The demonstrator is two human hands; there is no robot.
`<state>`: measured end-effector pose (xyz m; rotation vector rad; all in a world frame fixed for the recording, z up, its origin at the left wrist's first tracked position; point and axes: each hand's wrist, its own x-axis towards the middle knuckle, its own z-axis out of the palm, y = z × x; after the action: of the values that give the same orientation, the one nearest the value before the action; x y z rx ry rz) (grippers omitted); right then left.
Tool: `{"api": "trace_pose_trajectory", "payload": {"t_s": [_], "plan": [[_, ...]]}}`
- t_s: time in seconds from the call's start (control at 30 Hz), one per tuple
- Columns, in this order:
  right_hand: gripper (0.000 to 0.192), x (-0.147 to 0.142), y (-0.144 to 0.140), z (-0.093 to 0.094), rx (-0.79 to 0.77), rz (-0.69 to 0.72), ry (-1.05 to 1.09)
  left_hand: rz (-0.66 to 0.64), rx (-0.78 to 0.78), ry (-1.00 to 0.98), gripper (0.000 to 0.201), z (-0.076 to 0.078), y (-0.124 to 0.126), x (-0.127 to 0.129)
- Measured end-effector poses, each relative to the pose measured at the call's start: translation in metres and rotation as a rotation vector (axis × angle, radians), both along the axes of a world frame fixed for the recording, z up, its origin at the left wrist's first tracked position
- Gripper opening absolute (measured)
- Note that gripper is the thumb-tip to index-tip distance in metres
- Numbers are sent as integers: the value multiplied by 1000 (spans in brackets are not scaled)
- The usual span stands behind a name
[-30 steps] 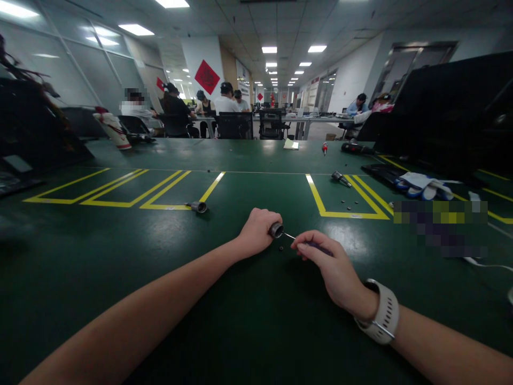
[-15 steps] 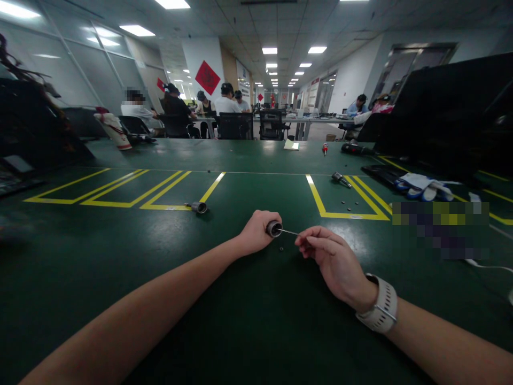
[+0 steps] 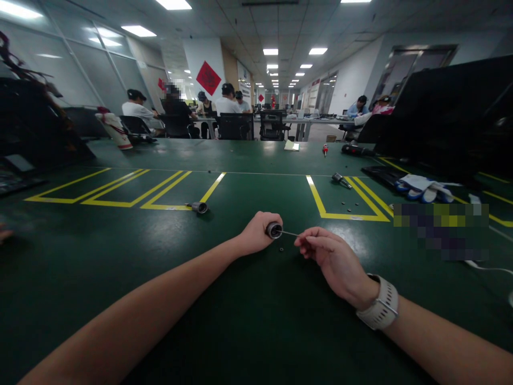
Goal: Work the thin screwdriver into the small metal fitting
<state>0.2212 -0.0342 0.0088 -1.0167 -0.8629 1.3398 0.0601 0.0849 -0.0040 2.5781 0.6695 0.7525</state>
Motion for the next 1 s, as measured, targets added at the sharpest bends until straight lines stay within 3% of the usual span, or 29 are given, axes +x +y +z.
{"api": "trace_pose_trajectory", "payload": {"t_s": [0.13, 0.33, 0.63, 1.0], "plan": [[7, -4, -3, -3, 70, -46, -79, 40, -16, 12, 7, 0, 1, 2], [8, -8, -7, -5, 112, -55, -371, 136, 141, 126, 11, 0, -3, 2], [6, -3, -2, 2, -5, -16, -45, 52, 62, 79, 10, -1, 0, 2], [7, -5, -4, -4, 49, -36, -107, 101, 65, 31, 10, -3, 2, 3]]}}
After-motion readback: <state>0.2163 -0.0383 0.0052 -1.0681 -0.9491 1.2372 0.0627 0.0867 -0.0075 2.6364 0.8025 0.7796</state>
